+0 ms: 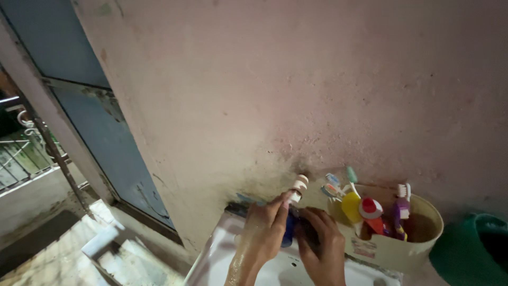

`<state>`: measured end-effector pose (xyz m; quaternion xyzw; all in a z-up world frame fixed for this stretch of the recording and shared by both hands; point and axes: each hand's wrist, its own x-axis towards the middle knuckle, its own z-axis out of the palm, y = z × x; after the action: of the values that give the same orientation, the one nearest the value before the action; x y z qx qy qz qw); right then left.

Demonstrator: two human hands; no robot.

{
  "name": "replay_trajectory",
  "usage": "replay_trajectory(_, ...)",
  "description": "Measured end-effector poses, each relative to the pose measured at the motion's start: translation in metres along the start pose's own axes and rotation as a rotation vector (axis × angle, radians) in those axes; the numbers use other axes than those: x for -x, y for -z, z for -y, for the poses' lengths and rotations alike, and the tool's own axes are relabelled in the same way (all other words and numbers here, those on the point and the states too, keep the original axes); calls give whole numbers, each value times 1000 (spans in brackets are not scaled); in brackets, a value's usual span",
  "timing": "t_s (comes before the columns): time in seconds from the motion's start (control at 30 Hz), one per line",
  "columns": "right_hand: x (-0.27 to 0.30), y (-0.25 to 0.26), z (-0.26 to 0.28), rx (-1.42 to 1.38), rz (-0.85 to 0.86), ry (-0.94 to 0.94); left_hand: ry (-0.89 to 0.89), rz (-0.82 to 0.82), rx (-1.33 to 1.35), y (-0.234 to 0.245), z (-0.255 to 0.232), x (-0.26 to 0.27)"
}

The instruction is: The person scrubs the inside of a white bathroom sink using a dark scrubbing pad. They repeatedly rub the basin and the area around the drain while water runs from the faucet. The person rinses the scrubbing pad and their hands under the running water multiple times during the process.

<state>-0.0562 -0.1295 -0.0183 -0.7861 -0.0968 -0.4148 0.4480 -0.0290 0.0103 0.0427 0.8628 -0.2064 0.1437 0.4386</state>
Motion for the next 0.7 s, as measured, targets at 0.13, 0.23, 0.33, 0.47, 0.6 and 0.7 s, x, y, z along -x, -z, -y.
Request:
replay_trajectory(0.13,-8,5,17,139,57,48,2,29,-98,-5,8,0)
replay_trajectory(0.23,-11,11,26,148,70,74,18,58,-56,-6,9,0)
replay_trajectory(0.33,-18,10,34,172,96,57,-51,-3,-45,-8,13,0)
replay_trajectory(0.47,-26,13,35,172,130,148,-33,10,-64,-8,12,1)
replay_trajectory(0.6,-22,20,33,179,135,113,66,63,11,-1,3,1)
replay_trajectory(0.7,-30,16,35,197,101,205,52,51,107,1,0,0)
